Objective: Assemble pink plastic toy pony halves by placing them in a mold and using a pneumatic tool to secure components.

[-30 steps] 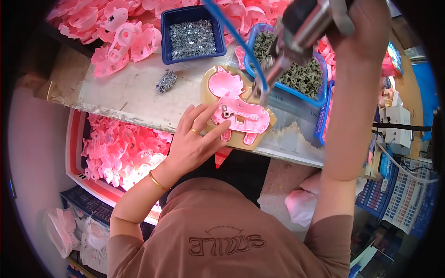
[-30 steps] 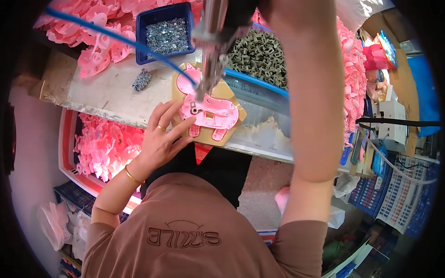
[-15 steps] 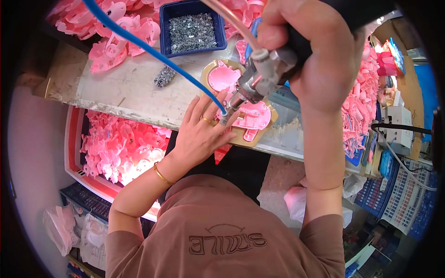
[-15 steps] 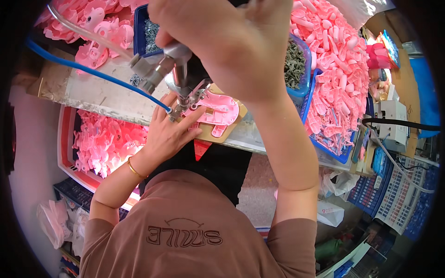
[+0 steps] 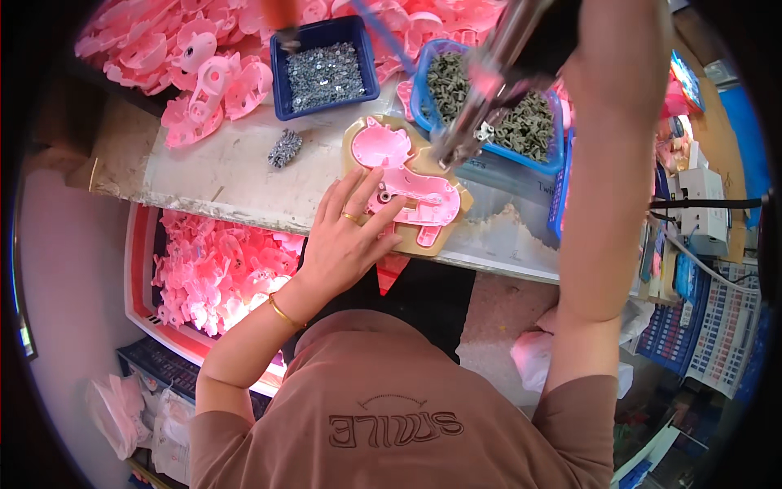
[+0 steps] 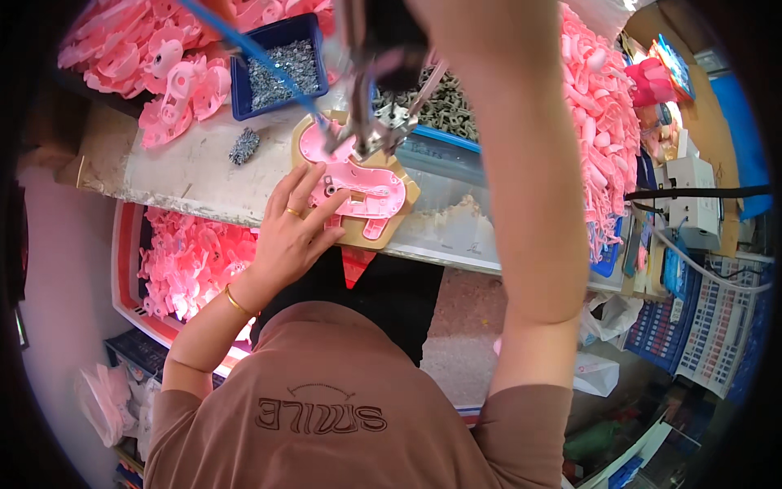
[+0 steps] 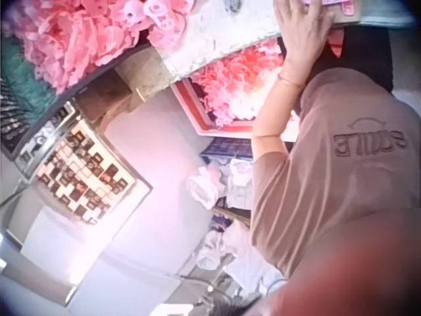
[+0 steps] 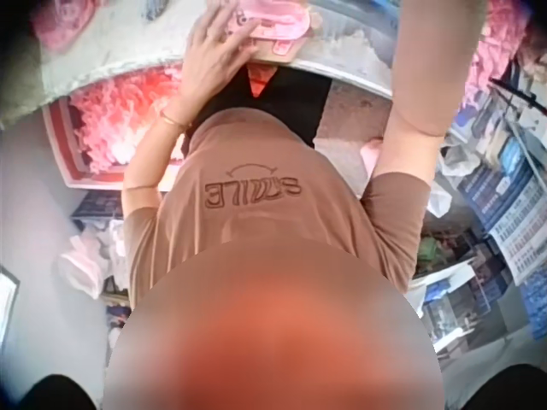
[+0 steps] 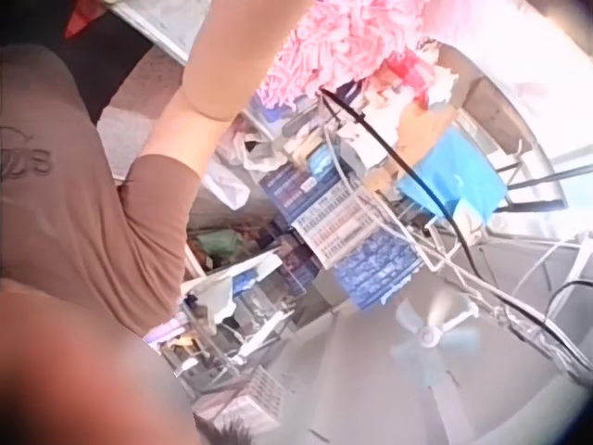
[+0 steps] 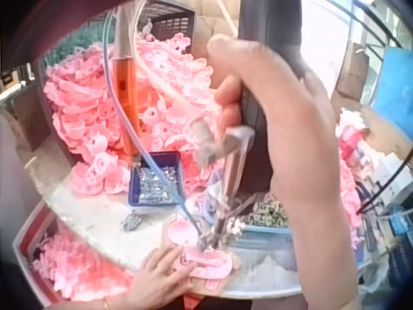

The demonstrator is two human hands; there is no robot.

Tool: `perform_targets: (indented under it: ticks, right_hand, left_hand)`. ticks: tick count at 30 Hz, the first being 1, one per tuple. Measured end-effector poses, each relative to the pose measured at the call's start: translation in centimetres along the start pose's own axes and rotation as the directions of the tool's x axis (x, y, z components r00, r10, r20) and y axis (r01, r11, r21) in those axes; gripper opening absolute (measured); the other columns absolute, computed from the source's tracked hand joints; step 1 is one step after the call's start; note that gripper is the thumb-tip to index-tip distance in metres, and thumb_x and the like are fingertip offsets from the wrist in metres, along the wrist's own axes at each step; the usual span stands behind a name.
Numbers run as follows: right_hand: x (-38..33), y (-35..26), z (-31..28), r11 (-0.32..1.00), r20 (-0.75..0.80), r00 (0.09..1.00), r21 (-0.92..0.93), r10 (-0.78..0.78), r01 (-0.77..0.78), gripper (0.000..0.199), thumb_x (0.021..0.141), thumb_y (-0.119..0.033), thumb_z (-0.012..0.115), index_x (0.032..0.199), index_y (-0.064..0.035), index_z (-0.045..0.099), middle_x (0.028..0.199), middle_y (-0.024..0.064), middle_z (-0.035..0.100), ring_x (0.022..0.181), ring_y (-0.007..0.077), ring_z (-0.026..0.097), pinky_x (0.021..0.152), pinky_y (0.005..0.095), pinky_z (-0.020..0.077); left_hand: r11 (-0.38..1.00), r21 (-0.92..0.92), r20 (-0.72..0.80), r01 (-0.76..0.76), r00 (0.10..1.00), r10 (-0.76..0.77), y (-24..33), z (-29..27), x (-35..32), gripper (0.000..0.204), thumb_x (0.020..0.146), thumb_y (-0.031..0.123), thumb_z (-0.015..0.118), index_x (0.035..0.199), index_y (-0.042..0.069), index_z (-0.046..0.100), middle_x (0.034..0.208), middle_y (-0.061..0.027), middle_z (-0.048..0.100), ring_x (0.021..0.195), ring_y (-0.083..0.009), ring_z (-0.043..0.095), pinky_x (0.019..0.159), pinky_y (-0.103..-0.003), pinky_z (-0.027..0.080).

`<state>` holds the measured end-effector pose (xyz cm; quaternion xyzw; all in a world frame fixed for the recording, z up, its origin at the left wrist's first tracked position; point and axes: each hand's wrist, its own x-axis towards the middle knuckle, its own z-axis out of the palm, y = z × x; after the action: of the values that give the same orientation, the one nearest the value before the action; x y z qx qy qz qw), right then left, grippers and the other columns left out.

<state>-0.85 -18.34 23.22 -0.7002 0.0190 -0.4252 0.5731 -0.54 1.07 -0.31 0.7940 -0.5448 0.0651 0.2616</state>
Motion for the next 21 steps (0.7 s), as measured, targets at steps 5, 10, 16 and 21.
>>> perform_targets:
  ticks: [5, 10, 16, 21]
  right_hand:
    - [3.7, 1.5, -3.0, 0.989, 0.134, 0.98, 0.043, -0.149, 0.145, 0.041, 0.09, -0.041, 0.07, 0.092, -0.0013, 0.062, 0.073, 0.0046, 0.061, 0.061, 0.0086, 0.059, 0.053, 0.0221, 0.0494]
    - [2.8, 4.8, -6.4, 0.997, 0.199, 0.977, 0.021, -0.081, 0.079, 0.054, 0.093, -0.05, 0.066, 0.112, -0.0006, 0.058, 0.09, 0.0052, 0.062, 0.079, 0.0064, 0.058, 0.067, 0.0217, 0.0465]
    - [-4.7, 8.4, -9.9, 0.997, -0.019, 0.998, -0.05, -0.059, 0.058, 0.045, 0.108, -0.039, 0.038, 0.113, -0.0022, 0.063, 0.1, 0.0077, 0.069, 0.082, 0.0122, 0.066, 0.073, 0.0275, 0.0517]
    - [-11.7, 11.2, -11.0, 0.915, 0.038, 0.929, 0.16, 0.369, -0.37, 0.034, 0.107, -0.031, 0.047, 0.111, -0.0016, 0.064, 0.094, 0.0064, 0.068, 0.079, 0.0106, 0.064, 0.075, 0.0269, 0.0519]
  left_hand:
    - [0.998, 0.062, -0.006, -0.005, 1.0, 0.005, 0.9, -0.7, 0.5, 0.039, 0.085, 0.026, 0.073, 0.121, 0.016, 0.064, 0.14, -0.0105, 0.049, 0.135, -0.0352, 0.041, 0.111, -0.051, 0.035]
    - [1.0, 0.003, -0.001, -0.029, 1.0, 0.029, 1.7, 0.0, 1.9, 0.029, 0.085, 0.021, 0.072, 0.112, 0.012, 0.066, 0.126, -0.0086, 0.058, 0.121, -0.0324, 0.05, 0.107, -0.049, 0.038]
    - [0.986, 0.129, 0.092, -0.104, 0.991, 0.093, 2.3, -0.8, 2.3, 0.025, 0.084, 0.013, 0.07, 0.109, 0.011, 0.068, 0.108, -0.0036, 0.064, 0.101, -0.0265, 0.058, 0.097, -0.044, 0.044]
    - [0.986, 0.114, 0.022, -0.124, 0.992, 0.123, 2.7, -1.5, 1.9, 0.02, 0.085, 0.003, 0.068, 0.104, 0.009, 0.07, 0.1, -0.0062, 0.067, 0.091, -0.0284, 0.062, 0.086, -0.038, 0.05]
